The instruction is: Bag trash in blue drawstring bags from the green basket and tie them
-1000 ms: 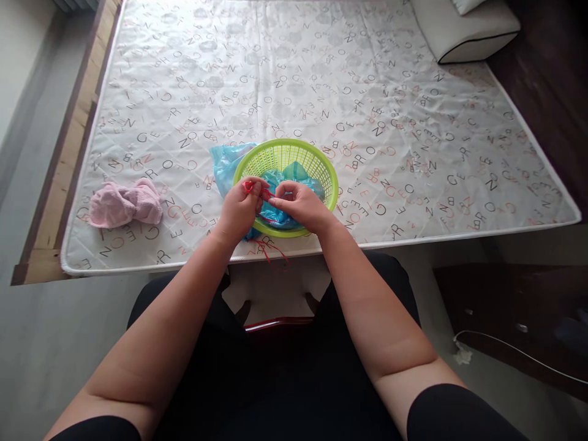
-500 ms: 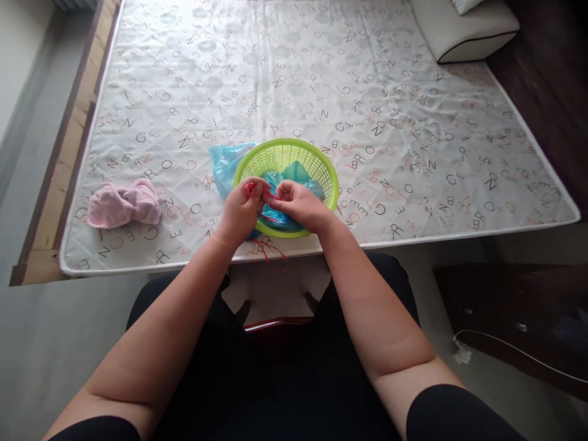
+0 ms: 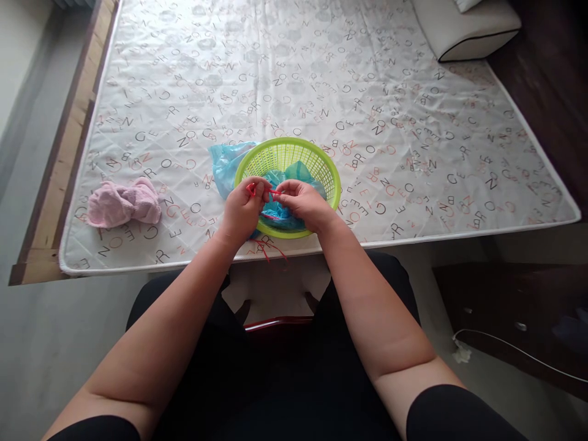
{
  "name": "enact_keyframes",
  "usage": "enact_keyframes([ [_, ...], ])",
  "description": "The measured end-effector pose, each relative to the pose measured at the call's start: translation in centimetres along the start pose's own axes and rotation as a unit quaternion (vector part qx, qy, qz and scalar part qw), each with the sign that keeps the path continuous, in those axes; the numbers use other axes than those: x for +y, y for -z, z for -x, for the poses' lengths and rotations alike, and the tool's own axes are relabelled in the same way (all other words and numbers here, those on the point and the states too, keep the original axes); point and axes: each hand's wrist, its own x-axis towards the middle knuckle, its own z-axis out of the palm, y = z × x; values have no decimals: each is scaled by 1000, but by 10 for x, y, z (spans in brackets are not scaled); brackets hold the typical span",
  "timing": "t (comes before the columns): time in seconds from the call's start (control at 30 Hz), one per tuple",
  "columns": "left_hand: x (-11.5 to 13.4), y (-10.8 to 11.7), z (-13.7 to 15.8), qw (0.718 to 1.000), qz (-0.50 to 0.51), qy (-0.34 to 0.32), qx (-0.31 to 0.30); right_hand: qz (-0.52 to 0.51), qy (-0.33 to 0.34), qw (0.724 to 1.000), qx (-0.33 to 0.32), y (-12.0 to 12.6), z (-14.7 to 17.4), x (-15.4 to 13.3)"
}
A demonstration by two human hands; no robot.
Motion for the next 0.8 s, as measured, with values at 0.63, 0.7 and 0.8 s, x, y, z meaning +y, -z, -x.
enact_keyframes([
  [0.63, 0, 1, 3, 999, -38, -13, -9, -32, -34, 999, 23, -1, 5, -8],
  [0.7, -1, 1, 3, 999, -48, -14, -7, -43, -25, 999, 21, -1, 5, -9],
  [0.8, -1, 1, 1, 998, -55, -15, 6, -78, 11, 996, 28, 0, 5, -10],
])
